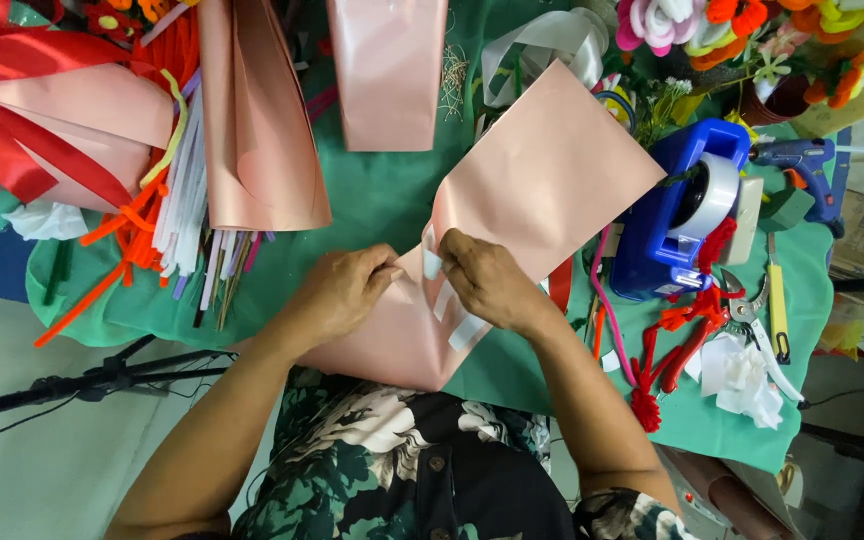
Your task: The person applies small pieces of double-sided tape to a sheet of pink wrapping paper on a green table. They then fold the paper and attach it to a larger, pre-folded pink paper structure, likely preparing a bouquet wrap.
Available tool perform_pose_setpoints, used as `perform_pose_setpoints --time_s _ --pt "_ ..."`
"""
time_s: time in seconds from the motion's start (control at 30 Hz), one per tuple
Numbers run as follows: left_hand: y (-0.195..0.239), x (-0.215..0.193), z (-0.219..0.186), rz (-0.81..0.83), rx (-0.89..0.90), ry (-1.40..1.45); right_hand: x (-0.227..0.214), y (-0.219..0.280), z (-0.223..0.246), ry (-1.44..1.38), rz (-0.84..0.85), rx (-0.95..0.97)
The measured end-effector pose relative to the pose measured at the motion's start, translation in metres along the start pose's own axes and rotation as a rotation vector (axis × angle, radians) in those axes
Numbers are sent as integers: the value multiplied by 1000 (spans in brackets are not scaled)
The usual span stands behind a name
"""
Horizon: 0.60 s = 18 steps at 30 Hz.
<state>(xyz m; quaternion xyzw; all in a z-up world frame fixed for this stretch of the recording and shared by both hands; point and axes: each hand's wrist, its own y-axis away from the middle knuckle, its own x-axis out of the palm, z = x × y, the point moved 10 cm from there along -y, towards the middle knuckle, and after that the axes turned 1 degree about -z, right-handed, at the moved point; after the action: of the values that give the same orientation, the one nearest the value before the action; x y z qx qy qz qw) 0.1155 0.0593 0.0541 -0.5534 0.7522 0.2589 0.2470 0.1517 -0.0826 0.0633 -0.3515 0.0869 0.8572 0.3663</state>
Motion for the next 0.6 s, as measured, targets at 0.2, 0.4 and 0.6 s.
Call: perform_pose_setpoints --time_s 0.2,0.4,0.6 --pt "-18 -5 15 -11 13 -66 -37 4 3 591 -114 -87" --pt "-28 -16 36 3 -93 -210 -75 23 -30 949 -172 -2" --pt "-27 -15 42 36 -176 -364 -141 84 -35 1103 -345 123"
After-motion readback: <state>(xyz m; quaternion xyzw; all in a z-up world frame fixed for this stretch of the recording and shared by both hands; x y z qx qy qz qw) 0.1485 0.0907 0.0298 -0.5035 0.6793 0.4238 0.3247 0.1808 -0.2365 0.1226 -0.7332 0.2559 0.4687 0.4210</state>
